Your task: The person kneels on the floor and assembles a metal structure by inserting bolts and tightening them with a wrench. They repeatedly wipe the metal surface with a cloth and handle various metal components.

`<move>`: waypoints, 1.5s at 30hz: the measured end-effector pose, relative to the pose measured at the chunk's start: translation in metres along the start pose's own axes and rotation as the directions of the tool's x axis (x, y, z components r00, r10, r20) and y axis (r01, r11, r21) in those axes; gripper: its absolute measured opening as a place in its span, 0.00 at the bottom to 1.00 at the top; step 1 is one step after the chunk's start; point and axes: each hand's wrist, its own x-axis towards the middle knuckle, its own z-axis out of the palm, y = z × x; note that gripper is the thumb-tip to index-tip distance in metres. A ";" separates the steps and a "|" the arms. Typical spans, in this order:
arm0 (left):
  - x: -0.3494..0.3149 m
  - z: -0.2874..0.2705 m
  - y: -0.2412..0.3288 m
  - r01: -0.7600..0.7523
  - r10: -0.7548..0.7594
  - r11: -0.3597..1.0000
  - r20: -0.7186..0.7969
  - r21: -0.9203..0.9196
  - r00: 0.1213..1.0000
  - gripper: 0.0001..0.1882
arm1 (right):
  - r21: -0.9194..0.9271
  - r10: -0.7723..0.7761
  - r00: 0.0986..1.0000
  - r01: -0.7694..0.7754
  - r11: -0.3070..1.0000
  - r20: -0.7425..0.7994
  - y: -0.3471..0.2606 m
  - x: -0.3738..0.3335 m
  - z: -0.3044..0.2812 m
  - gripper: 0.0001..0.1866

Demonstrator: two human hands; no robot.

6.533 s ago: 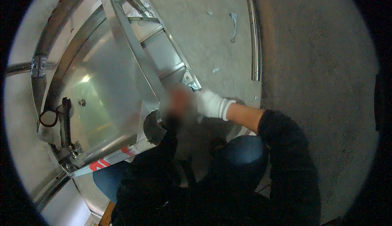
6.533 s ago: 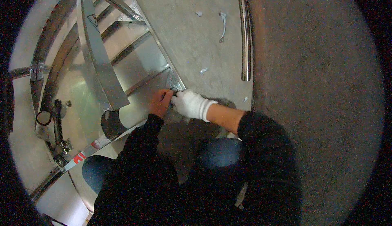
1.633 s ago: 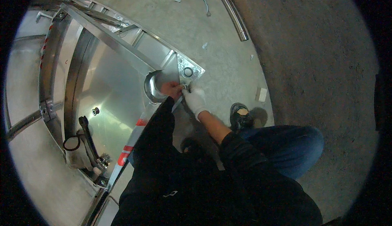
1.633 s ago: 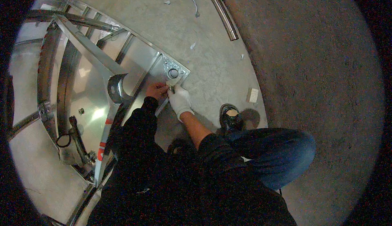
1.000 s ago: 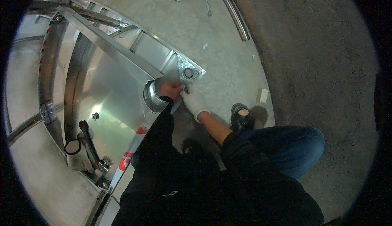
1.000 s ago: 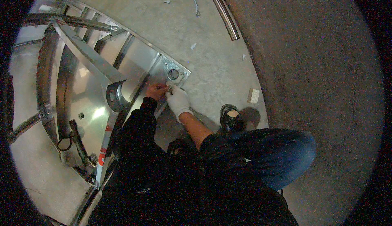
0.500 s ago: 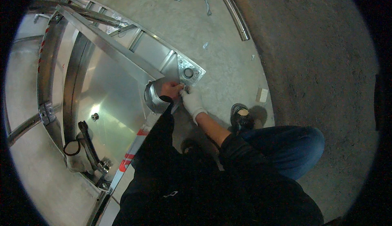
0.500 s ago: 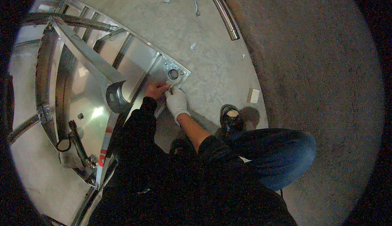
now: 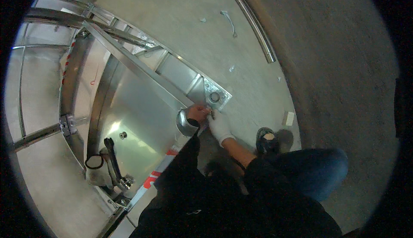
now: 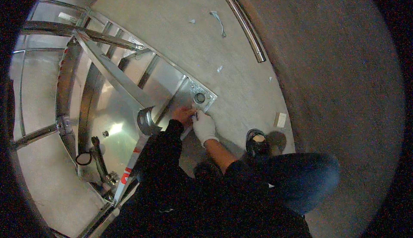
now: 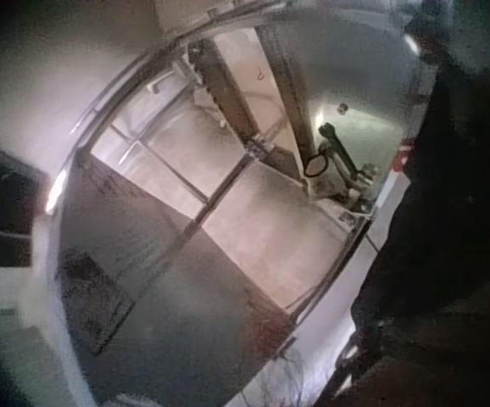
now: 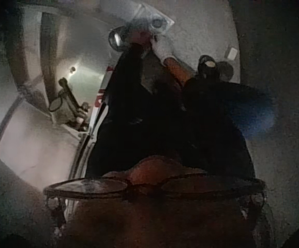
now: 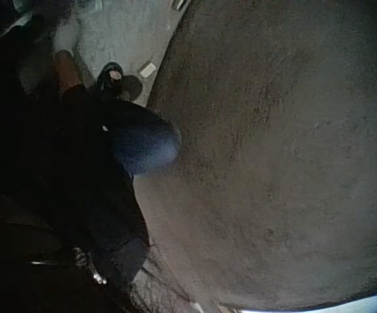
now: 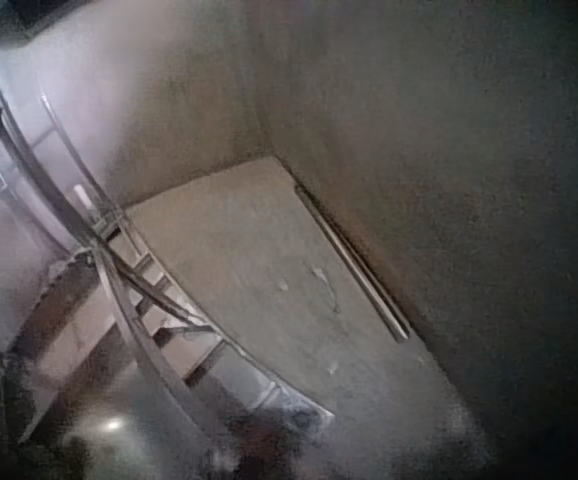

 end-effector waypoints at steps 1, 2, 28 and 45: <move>0.001 -0.002 -0.005 0.043 -0.043 0.995 0.001 -0.095 0.999 0.18 | 0.046 0.012 1.000 -0.012 0.999 -0.003 -0.003 0.000 0.000 0.13; 0.000 -0.002 -0.002 -0.045 0.051 0.986 -0.033 0.158 0.998 0.18 | 0.092 0.034 0.999 -0.033 0.995 -0.009 -0.002 0.000 -0.002 0.13; 0.031 -0.012 -0.037 -0.027 0.021 0.985 0.037 0.170 0.999 0.17 | 0.180 -0.034 0.992 0.056 0.982 -0.125 0.018 -0.009 -0.014 0.16; 0.027 -0.019 -0.038 -0.166 0.160 0.983 0.074 0.079 0.984 0.13 | -0.057 -0.116 0.993 0.114 0.992 -0.032 -0.003 -0.002 -0.026 0.15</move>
